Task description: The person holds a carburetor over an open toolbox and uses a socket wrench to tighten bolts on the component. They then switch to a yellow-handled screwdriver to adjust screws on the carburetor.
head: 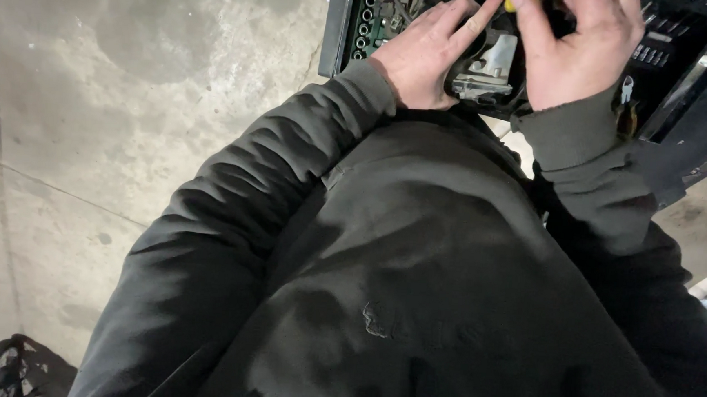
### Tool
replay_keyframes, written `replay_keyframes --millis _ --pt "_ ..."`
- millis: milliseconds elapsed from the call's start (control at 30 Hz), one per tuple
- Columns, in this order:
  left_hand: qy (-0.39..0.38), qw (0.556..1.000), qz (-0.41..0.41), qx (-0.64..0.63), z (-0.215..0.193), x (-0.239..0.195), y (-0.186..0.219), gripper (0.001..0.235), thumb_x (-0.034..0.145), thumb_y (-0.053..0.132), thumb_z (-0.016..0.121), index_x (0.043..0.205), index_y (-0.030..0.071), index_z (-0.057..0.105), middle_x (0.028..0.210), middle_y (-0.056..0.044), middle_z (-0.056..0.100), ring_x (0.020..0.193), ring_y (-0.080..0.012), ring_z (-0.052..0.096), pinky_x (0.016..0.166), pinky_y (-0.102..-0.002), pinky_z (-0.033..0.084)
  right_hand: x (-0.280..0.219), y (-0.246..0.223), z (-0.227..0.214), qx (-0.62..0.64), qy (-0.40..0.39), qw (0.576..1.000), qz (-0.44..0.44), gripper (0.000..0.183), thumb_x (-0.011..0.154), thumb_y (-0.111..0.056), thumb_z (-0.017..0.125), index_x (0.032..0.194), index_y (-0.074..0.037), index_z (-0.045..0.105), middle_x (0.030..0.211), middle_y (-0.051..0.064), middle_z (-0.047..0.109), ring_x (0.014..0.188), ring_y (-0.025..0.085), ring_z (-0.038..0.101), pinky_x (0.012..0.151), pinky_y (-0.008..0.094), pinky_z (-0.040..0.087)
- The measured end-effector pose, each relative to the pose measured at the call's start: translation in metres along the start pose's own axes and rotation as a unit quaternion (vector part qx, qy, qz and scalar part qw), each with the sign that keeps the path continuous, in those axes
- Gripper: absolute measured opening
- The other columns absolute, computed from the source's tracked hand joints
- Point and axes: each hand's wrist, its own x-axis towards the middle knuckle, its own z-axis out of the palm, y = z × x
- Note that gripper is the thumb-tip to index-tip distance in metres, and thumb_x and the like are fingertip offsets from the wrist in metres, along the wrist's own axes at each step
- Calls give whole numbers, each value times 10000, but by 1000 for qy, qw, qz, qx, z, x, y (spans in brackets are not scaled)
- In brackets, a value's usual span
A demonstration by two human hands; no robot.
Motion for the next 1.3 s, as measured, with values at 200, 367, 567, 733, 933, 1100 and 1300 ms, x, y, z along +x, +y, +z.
replay_keyframes --millis 200,367,567,733,933,1100,1300 --pt "-6 1000 -11 -3 2 -1 -2 1320 720 266 946 1659 49 44 1402 -228 451 1276 -435 514 1153 -463 449 -27 30 -16 -5 -39 996 84 178 1121 49 756 1266 41 653 1205 76 698 1033 203 734 929 331 582" --pt "6 1000 4 -11 -1 -2 0 1318 716 250 940 1655 56 35 1412 -228 439 1286 -424 506 1136 -442 460 -25 3 -33 129 -13 991 35 417 1092 230 521 1483 103 449 1492 180 406 1272 234 683 1070 316 621" --pt "-8 1000 -5 -27 -5 -2 1 1327 682 229 934 1654 52 48 1414 -221 444 1289 -414 507 1130 -419 470 -39 -5 -35 111 -42 989 83 390 1154 182 683 1493 68 527 1427 145 496 1300 218 660 1058 325 607" --pt "-27 999 -25 -30 -8 0 4 1318 709 231 947 1661 51 54 1408 -215 451 1288 -412 514 1136 -413 473 -44 -8 -29 90 -55 992 69 387 1107 179 718 1446 99 549 1389 168 530 1248 239 670 1047 328 624" --pt "-9 1000 -10 -13 -2 -1 0 1318 702 229 945 1660 64 56 1435 -228 434 1304 -419 506 1144 -410 464 -42 -11 -19 107 -44 991 65 386 1078 172 729 1424 85 581 1369 158 548 1221 234 686 1003 309 644" --pt "17 1000 6 8 -1 -2 0 1339 655 238 938 1651 68 59 1431 -246 422 1293 -432 497 1133 -429 453 -44 -11 -15 99 -31 992 66 369 1091 150 772 1404 71 595 1365 148 558 1195 217 690 961 298 643" --pt "-29 999 -24 -11 2 -2 -1 1288 725 227 929 1671 66 70 1399 -211 455 1267 -406 525 1128 -422 476 -42 -12 -18 79 -22 995 50 402 1085 107 801 1432 43 607 1370 142 570 1175 218 687 930 304 647"
